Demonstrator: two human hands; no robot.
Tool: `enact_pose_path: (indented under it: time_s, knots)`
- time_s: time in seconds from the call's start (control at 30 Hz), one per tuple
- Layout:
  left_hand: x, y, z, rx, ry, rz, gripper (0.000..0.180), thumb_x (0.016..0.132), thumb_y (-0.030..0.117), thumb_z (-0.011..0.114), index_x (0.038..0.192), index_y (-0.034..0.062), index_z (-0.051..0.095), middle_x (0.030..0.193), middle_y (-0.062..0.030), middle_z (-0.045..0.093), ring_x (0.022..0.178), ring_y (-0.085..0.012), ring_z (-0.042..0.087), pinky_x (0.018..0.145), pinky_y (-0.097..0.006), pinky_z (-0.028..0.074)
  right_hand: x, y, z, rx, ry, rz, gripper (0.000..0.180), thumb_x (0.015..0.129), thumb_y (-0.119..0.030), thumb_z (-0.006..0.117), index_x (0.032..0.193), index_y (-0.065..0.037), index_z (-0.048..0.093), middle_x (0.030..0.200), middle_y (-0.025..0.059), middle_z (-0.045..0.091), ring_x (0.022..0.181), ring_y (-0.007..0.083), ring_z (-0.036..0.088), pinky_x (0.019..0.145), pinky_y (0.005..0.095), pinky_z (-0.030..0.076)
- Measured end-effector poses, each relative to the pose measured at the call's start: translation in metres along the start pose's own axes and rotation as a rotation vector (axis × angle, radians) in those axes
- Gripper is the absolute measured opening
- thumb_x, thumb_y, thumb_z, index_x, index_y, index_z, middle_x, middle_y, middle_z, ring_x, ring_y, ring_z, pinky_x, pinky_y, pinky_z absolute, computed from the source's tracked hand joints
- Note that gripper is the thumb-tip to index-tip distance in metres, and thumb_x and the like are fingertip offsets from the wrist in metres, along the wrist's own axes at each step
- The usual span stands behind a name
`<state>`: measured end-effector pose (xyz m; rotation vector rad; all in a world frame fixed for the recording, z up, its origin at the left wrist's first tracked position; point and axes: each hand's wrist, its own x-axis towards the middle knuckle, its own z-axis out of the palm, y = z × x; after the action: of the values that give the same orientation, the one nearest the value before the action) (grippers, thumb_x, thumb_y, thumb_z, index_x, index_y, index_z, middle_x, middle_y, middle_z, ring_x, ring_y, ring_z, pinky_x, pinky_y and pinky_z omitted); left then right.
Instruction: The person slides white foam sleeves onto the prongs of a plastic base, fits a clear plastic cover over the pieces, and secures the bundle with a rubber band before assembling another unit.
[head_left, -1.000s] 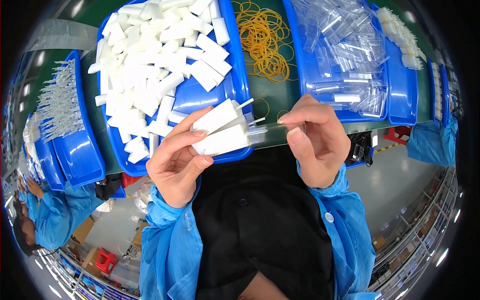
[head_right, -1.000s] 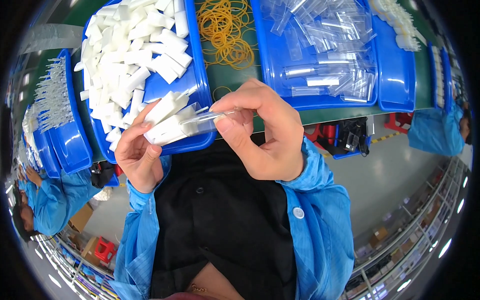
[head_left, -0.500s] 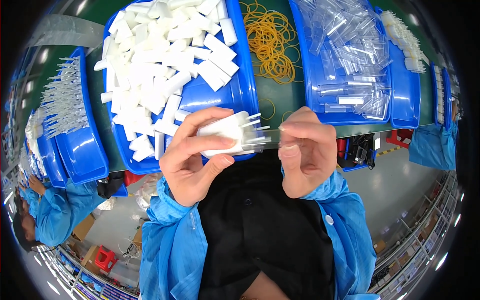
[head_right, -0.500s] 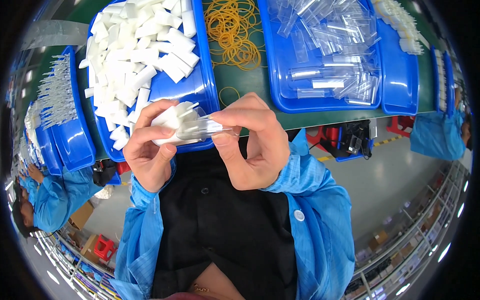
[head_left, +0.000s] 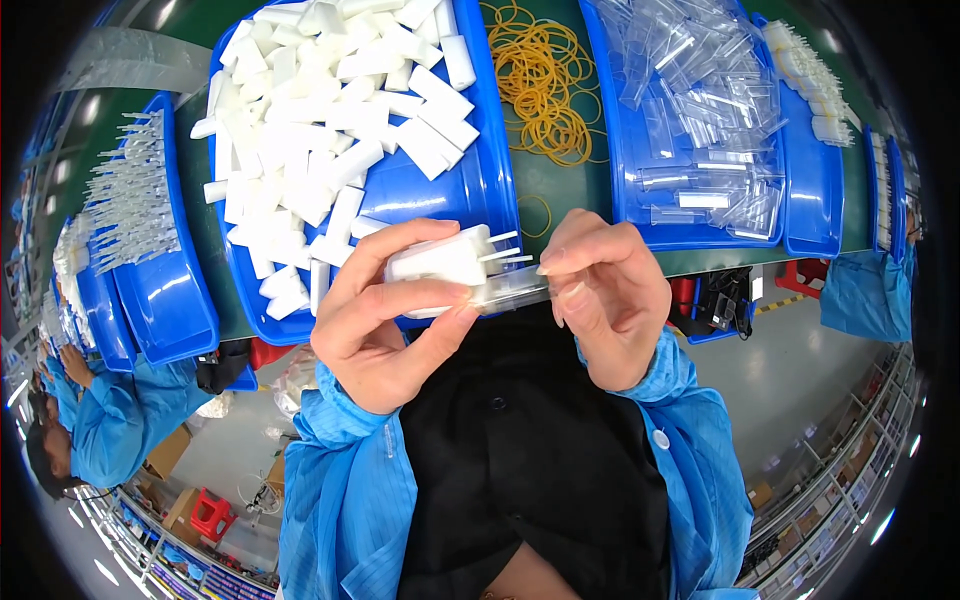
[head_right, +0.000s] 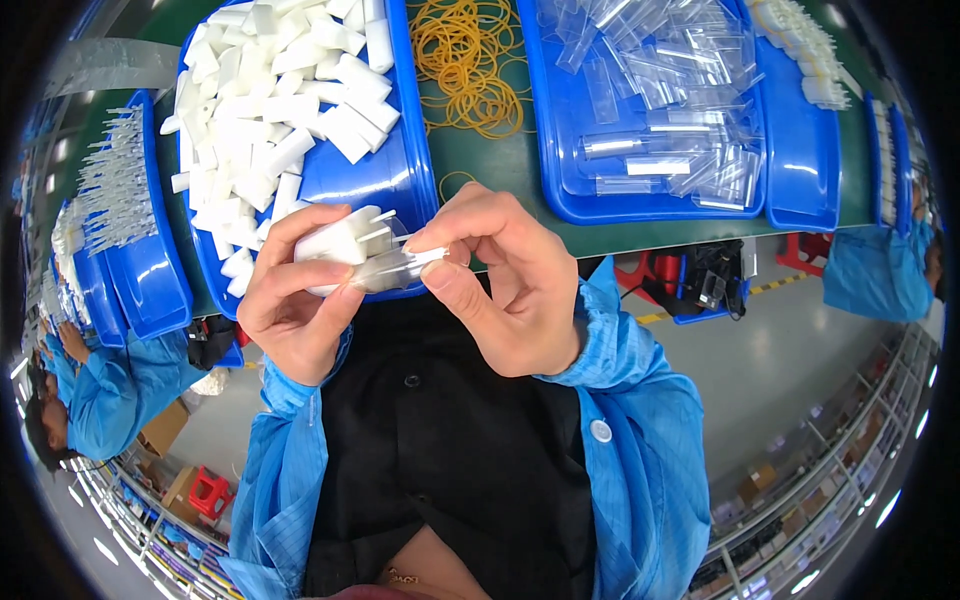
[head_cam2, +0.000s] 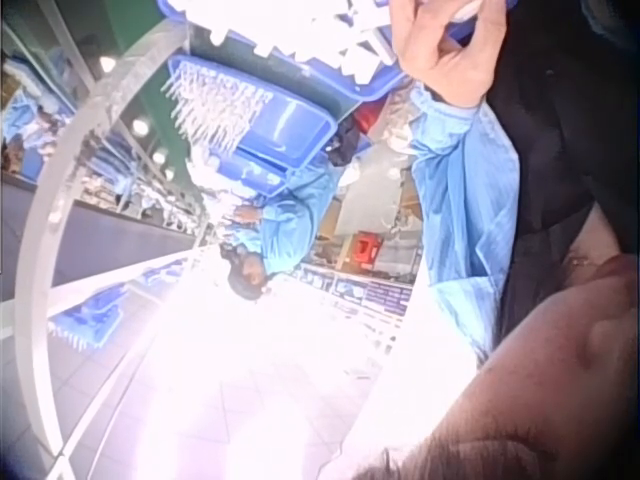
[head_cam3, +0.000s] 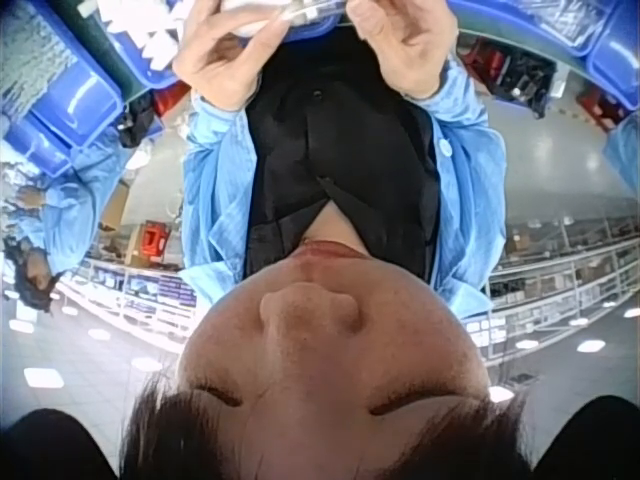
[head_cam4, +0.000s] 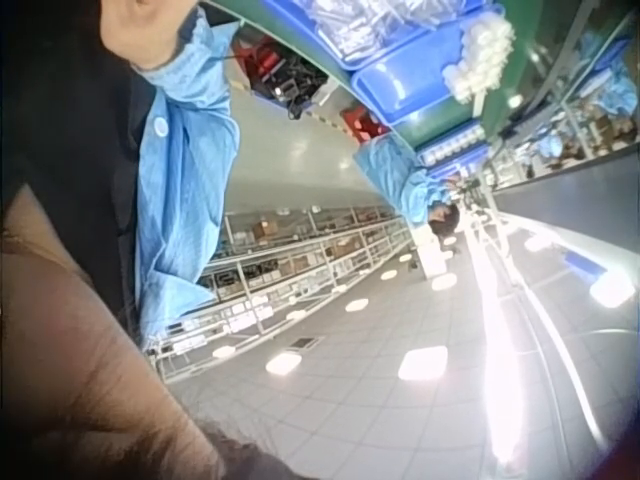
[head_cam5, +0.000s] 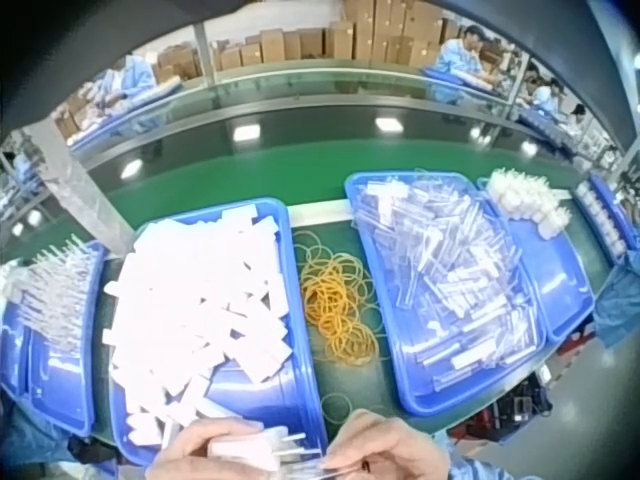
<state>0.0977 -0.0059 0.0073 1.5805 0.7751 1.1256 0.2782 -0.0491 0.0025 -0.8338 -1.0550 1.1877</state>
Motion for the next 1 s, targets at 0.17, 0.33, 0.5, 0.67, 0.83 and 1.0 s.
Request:
enact_pose_path:
  time_s: [0.17,0.33,0.5,0.67,0.83,1.0]
  knots:
    - [0.001,-0.001,-0.001,0.045,-0.009,0.018,0.022,0.066,-0.006,0.068,0.086,0.0000,0.063,0.110,-0.0243,0.052,0.096,-0.0273,0.056,0.081,-0.033,0.045,0.004,0.002,-0.002,-0.194,0.030,-0.086,0.015,0.081,0.000,0.055,0.096,0.003,0.052,0.085,0.0094,0.054,0.067,0.0098,0.045,0.061,0.0201,0.036]
    - [-0.005,-0.008,-0.005,-0.411,0.017,-0.155,0.037,0.069,-0.006,0.066,0.104,-0.0039,0.056,0.116,-0.0299,0.048,0.107,-0.0309,0.051,0.089,-0.036,0.042,0.007,-0.003,-0.009,-0.160,0.055,-0.046,0.017,0.080,0.000,0.057,0.096,0.003,0.053,0.082,0.0079,0.055,0.066,0.0086,0.044,0.061,0.0189,0.036]
    - [-0.007,-0.006,-0.003,-0.467,0.031,-0.255,0.053,0.066,-0.001,0.071,0.113,-0.0088,0.049,0.118,-0.0296,0.046,0.108,-0.0306,0.051,0.090,-0.037,0.043,0.009,0.001,-0.012,-0.331,-0.030,-0.152,0.016,0.079,-0.003,0.060,0.092,0.003,0.056,0.078,0.0061,0.053,0.064,0.0098,0.043,0.059,0.0206,0.036]
    - [-0.005,-0.008,-0.006,-0.557,0.016,-0.284,0.054,0.067,0.002,0.071,0.114,-0.0090,0.048,0.118,-0.0295,0.046,0.108,-0.0301,0.052,0.090,-0.036,0.043,0.011,-0.004,-0.014,-0.183,0.010,-0.047,0.017,0.080,-0.004,0.060,0.095,0.004,0.056,0.081,0.0056,0.053,0.069,0.0102,0.045,0.065,0.0210,0.037]
    - [-0.009,-0.009,-0.009,-0.578,0.003,-0.328,0.053,0.068,0.004,0.071,0.114,-0.0087,0.049,0.118,-0.0295,0.047,0.107,-0.0290,0.052,0.091,-0.036,0.042,0.013,-0.007,-0.026,0.095,-0.028,0.234,0.017,0.080,-0.003,0.061,0.095,0.003,0.056,0.085,0.0061,0.055,0.077,0.0087,0.051,0.067,0.0215,0.041]
    - [-0.010,-0.010,-0.009,-0.600,-0.006,-0.322,0.055,0.067,0.002,0.071,0.115,-0.0093,0.047,0.116,-0.0296,0.048,0.107,-0.0292,0.052,0.091,-0.037,0.042,0.014,-0.009,-0.031,0.089,-0.090,0.278,0.018,0.075,-0.005,0.067,0.090,0.002,0.059,0.084,0.0057,0.053,0.077,0.0103,0.049,0.068,0.0226,0.039]
